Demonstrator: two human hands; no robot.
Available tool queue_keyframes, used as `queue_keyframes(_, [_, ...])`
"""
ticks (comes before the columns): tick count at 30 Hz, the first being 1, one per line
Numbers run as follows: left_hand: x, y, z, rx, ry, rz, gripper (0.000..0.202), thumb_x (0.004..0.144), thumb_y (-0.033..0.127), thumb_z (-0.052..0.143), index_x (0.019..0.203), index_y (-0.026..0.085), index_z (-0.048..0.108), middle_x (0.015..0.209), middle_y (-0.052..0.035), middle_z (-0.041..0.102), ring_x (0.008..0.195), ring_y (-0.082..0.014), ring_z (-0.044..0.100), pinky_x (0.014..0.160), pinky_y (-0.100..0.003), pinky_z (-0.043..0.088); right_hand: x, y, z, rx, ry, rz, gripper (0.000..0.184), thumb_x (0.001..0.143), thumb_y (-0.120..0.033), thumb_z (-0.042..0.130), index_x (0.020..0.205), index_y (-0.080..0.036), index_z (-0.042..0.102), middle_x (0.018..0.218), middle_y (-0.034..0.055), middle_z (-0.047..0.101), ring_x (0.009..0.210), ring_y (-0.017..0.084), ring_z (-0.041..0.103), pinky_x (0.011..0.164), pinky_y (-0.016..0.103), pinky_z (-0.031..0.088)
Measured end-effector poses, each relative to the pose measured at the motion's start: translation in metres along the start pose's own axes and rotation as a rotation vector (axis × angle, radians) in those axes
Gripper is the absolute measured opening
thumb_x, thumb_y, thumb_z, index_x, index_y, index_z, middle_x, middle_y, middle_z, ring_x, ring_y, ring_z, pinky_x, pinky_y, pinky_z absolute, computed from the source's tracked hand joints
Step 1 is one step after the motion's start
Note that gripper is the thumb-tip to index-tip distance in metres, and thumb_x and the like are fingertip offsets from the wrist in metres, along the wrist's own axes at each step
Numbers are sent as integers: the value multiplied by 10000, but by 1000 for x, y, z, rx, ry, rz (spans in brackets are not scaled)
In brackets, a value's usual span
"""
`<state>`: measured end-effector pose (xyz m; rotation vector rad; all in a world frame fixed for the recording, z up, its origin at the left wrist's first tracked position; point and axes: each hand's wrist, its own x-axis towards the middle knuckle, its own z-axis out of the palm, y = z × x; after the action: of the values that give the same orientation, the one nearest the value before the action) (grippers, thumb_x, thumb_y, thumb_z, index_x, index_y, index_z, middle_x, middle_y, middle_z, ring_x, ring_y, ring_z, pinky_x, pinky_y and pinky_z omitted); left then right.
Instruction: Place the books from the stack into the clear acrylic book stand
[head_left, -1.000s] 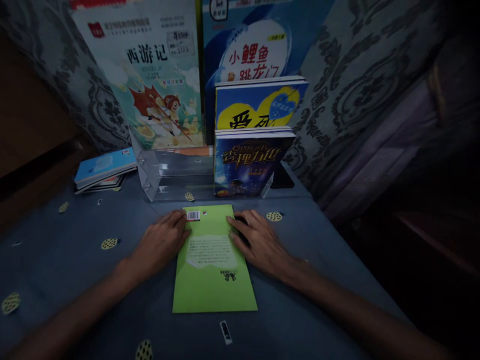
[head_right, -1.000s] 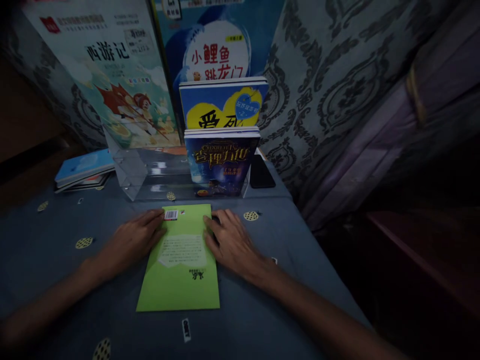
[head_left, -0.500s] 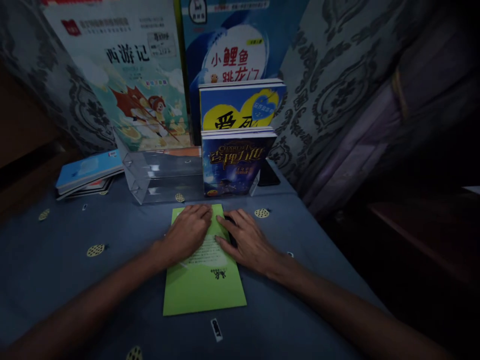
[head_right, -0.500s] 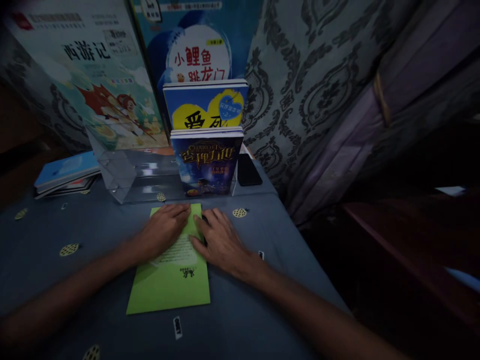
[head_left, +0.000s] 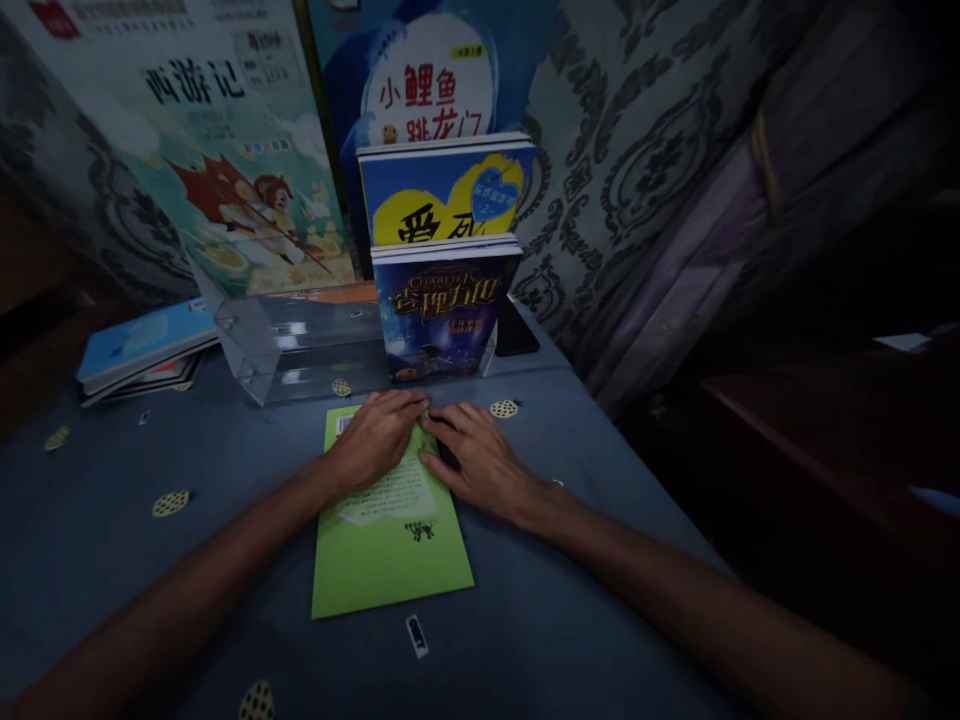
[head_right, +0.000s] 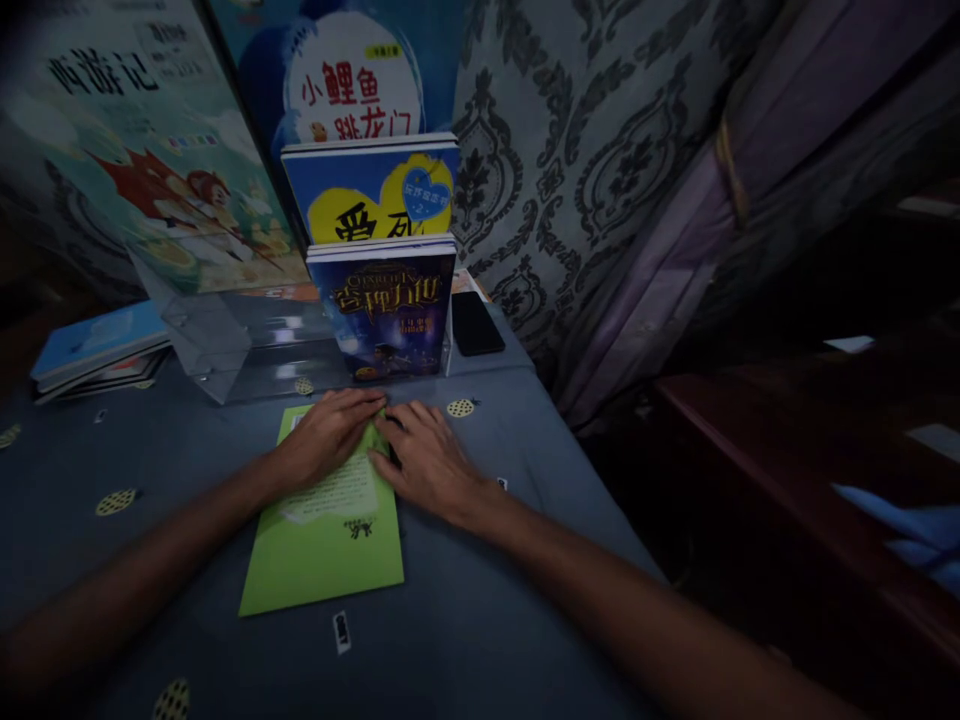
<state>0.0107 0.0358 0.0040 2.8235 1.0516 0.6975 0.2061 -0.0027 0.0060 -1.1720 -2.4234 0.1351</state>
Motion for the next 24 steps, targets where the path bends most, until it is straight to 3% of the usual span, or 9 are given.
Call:
queue_keyframes(10, [0, 1, -1, -42, 70, 70, 300, 955, 103, 459, 1167, 135, 668, 1164, -136, 694, 1065, -261, 639, 925, -452, 527, 2, 13, 1, 166, 73, 57, 318, 954, -199, 461, 1197, -165, 664, 1098, 112, 673, 1037, 269, 580, 921, 453, 483])
queue_keyframes(14, [-1, 9, -7, -10, 36, 105, 301, 948, 108, 459, 1164, 127, 668, 1126, -139, 690, 1044, -269, 626, 900, -449, 534, 2, 19, -1, 325, 94, 59, 464, 953, -160, 368, 1398, -159, 501, 1274, 128, 638, 1174, 257, 560, 997, 466, 467])
queue_keyframes(19, [-4, 20, -14, -3, 14, 172, 288, 952, 140, 464, 1141, 108, 679, 1018, -143, 692, 942, -267, 622, 841, -449, 539, 1, 23, 1, 362, -8, 16, 558, 965, -170, 333, 1521, -205, 305, 1387, 100, 590, 1283, 243, 506, 1075, 497, 404])
queue_keyframes(24, [-12, 34, -20, -62, -51, 216, 311, 970, 148, 443, 1189, 123, 662, 1030, -132, 691, 1000, -264, 615, 871, -447, 525, 2, 25, 4, 319, -38, 31, 488, 968, -184, 329, 1442, -142, 433, 1397, 139, 569, 1294, 249, 497, 1083, 473, 399])
